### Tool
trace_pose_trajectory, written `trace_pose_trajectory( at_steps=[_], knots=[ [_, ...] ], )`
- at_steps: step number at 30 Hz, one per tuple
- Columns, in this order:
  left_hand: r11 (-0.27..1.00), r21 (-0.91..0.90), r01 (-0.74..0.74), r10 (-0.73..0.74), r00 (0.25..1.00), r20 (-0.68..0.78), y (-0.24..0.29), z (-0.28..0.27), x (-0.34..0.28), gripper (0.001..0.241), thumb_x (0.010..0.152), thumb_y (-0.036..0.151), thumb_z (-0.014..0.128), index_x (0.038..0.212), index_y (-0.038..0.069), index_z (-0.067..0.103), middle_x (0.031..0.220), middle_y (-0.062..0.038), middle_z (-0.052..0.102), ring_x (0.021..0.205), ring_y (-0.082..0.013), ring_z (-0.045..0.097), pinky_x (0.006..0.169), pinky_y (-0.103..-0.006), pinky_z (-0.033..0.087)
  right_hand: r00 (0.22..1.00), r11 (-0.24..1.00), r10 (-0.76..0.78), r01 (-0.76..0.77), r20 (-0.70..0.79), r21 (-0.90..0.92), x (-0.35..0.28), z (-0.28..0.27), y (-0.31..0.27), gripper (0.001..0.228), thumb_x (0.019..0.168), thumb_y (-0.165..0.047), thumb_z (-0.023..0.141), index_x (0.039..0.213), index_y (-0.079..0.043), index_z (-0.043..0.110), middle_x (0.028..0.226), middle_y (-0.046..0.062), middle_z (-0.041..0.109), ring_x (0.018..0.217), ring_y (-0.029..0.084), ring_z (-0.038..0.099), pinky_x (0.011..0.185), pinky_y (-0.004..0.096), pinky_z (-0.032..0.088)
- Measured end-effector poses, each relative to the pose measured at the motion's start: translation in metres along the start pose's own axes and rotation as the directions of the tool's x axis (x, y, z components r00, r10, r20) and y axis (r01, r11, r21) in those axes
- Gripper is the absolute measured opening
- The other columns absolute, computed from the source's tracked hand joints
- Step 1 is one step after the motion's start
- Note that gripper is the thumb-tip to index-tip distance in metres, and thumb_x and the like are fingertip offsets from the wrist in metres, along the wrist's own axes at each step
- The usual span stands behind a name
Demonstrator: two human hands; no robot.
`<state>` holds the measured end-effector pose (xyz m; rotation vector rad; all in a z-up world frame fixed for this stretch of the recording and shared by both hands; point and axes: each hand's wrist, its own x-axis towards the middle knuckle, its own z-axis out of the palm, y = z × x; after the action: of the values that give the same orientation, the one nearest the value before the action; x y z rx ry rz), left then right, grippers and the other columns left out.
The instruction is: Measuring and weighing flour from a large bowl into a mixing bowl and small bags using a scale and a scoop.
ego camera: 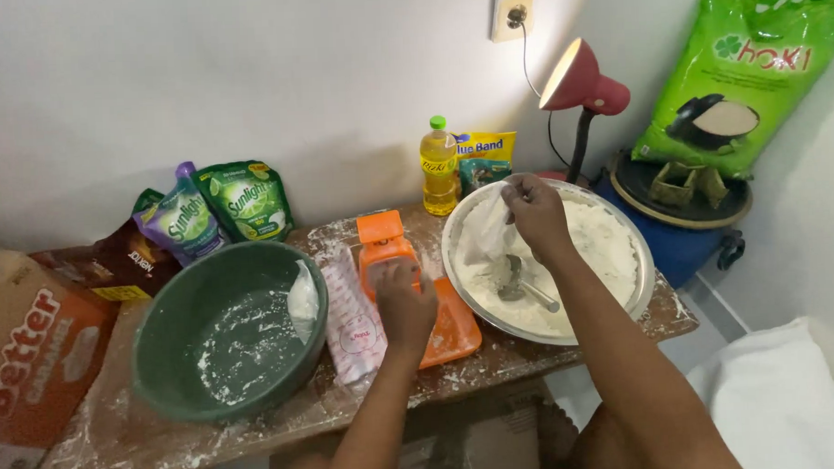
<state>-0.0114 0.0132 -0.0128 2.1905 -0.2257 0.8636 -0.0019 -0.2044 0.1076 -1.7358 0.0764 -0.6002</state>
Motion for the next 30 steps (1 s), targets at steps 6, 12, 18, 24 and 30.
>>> trace_pose_trajectory(
  at_steps=[6,12,18,24,30],
  knots=[
    [0.758,0.427,0.493,-0.65,0.62,0.438,-0.073,-0.019,-0.078,0.066,0.08,0.054,0.072,0.124,0.009,0.051,0.116,-0.02,0.064,0.109,-0.0414,0.068,0.09,-0.0543,0.056,0.999,0.997,0.044,-0.046,-0.021,-0.07,-0.023,-0.009,0.005,0.016,0.102,-0.011,0.063,0.112,0.0,0.069,0.081,0.012,0.062,0.06,0.019,0.061,0.062,0.035,0.051],
    [0.71,0.448,0.543,-0.699,0.464,0.544,-0.072,-0.027,-0.081,0.033,0.094,0.03,0.052,0.12,0.01,0.057,0.11,-0.017,0.072,0.111,-0.038,0.071,0.093,-0.0512,0.055,0.998,0.998,0.057,-0.059,-0.04,-0.038,-0.031,-0.005,0.031,0.015,0.102,-0.009,0.062,0.11,0.001,0.069,0.078,0.01,0.061,0.059,0.019,0.062,0.062,0.032,0.05],
    [0.774,0.344,0.532,-0.633,0.619,0.465,-0.043,-0.077,-0.029,0.034,0.096,0.04,0.065,0.117,0.015,0.063,0.106,-0.016,0.075,0.112,-0.0376,0.07,0.095,-0.0502,0.055,0.997,0.996,0.078,-0.078,-0.006,-0.048,-0.03,-0.003,0.027,0.016,0.103,-0.012,0.062,0.111,-0.001,0.07,0.078,0.011,0.063,0.059,0.019,0.063,0.061,0.033,0.05],
    [0.788,0.364,0.497,-0.614,0.675,0.409,-0.021,-0.129,0.041,0.035,0.1,0.039,0.058,0.125,0.019,0.072,0.111,-0.014,0.076,0.115,-0.0385,0.068,0.099,-0.0531,0.052,0.998,0.997,0.069,-0.07,-0.01,-0.033,-0.023,-0.002,0.025,0.013,0.101,-0.011,0.064,0.107,-0.001,0.071,0.075,0.01,0.06,0.057,0.02,0.063,0.062,0.033,0.05],
    [0.894,0.229,0.385,-0.447,0.804,0.392,-0.049,-0.119,0.106,0.034,0.101,0.029,0.056,0.123,0.01,0.074,0.115,-0.024,0.074,0.117,-0.0465,0.065,0.102,-0.0576,0.049,0.998,0.997,0.069,-0.069,-0.01,-0.02,-0.026,-0.001,0.019,0.015,0.102,-0.011,0.065,0.109,0.0,0.07,0.076,0.011,0.06,0.058,0.02,0.062,0.062,0.033,0.05]
  ],
)
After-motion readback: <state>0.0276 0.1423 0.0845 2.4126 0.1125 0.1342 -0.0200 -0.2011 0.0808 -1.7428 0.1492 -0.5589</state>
